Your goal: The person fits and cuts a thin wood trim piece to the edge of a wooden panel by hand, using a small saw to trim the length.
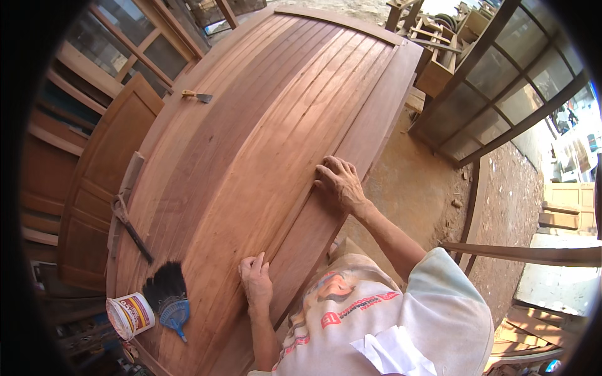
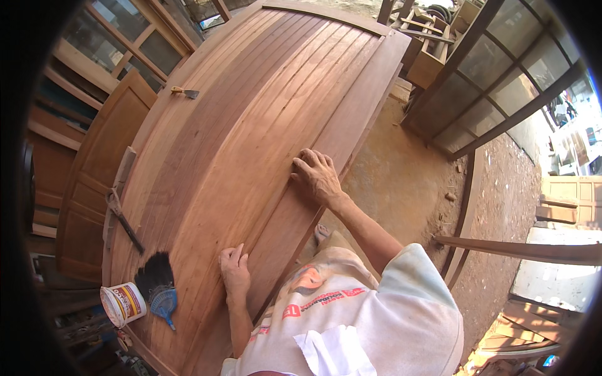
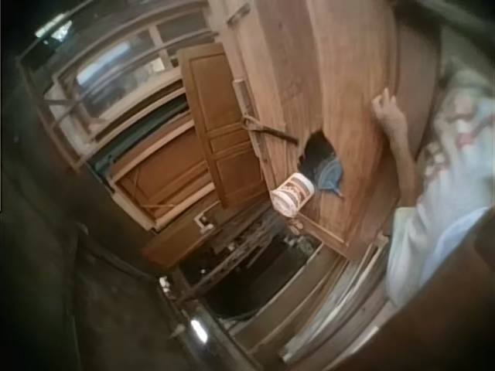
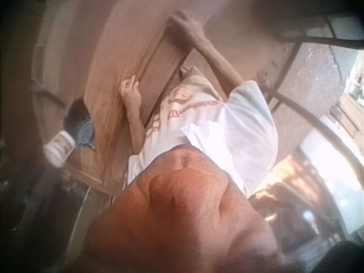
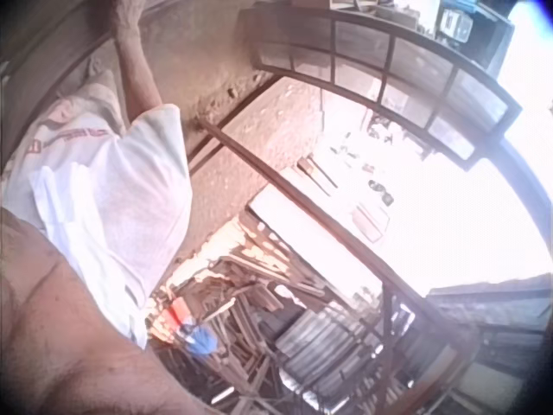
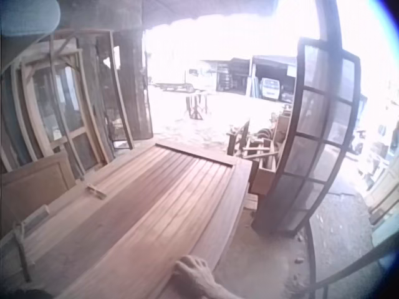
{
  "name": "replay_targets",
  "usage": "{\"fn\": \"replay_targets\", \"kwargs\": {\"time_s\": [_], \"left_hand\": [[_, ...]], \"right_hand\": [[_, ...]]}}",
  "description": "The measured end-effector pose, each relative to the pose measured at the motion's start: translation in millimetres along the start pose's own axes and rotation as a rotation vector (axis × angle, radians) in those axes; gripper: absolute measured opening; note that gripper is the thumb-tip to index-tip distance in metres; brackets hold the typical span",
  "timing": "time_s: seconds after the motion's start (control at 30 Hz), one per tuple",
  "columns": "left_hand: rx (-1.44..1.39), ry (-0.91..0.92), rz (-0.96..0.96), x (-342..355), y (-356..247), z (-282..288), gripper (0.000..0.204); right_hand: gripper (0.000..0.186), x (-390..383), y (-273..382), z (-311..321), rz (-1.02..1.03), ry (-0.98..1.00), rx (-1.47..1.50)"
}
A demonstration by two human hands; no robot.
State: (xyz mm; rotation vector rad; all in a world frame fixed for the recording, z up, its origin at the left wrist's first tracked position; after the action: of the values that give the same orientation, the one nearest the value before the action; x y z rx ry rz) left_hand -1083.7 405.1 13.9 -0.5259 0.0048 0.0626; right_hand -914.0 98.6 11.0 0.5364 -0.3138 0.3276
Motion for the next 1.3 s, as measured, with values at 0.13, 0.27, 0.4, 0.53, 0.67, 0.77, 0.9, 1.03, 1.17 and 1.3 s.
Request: {"fn": "replay_targets", "kwargs": {"time_s": [0.13,0.27,0.4,0.53,0.67,0.77,0.9,1.03,1.17,1.3], "left_hand": [[-0.034,-0.017,0.033,-1,7,-5,0.033],[-0.123,-0.111,0.052,-8,16,-4,0.033],[-0.153,-0.188,0.011,-11,15,-5,0.03],[-0.134,-0.24,-0.008,-11,13,-8,0.028],[-0.142,-0.277,-0.048,-16,13,-3,0.029],[-0.148,-0.271,-0.068,-17,11,-6,0.029],[-0.153,-0.247,-0.008,-11,12,-11,0.03],[-0.078,-0.298,0.058,-2,-2,-10,0.032],[-0.045,-0.335,0.009,49,-68,-28,0.034],[-0.059,-0.307,-0.084,140,-173,-76,0.037]], "right_hand": [[0.038,0,-1,1,0.003,-0.017,0.025],[0.038,2,3,1,0.004,0.001,0.035],[0.038,-3,0,-2,-0.002,0.011,0.013],[0.039,1,-1,-1,-0.014,0.001,-0.001],[0.037,-3,4,-3,-0.007,0.022,0.023],[0.038,-1,-4,-6,-0.025,0.047,0.027],[0.037,5,-26,4,-0.068,0.028,0.178],[0.037,26,-73,31,-0.182,-0.043,0.323],[0.035,59,-175,83,-0.269,-0.17,0.366],[0.029,116,-323,137,-0.352,-0.307,0.349]]}}
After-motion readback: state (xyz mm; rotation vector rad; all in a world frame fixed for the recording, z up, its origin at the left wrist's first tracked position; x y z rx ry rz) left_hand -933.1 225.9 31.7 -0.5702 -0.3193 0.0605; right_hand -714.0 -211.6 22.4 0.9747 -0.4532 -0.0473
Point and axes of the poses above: each hand's wrist, its own x-axis towards the middle knuckle, its own z-axis out of the back of the hand, y = z × x, the point moved 10 cm from there along x, towards the middle knuckle, and after that the axes turned 2 degrees about z, right-handed, at the moved point
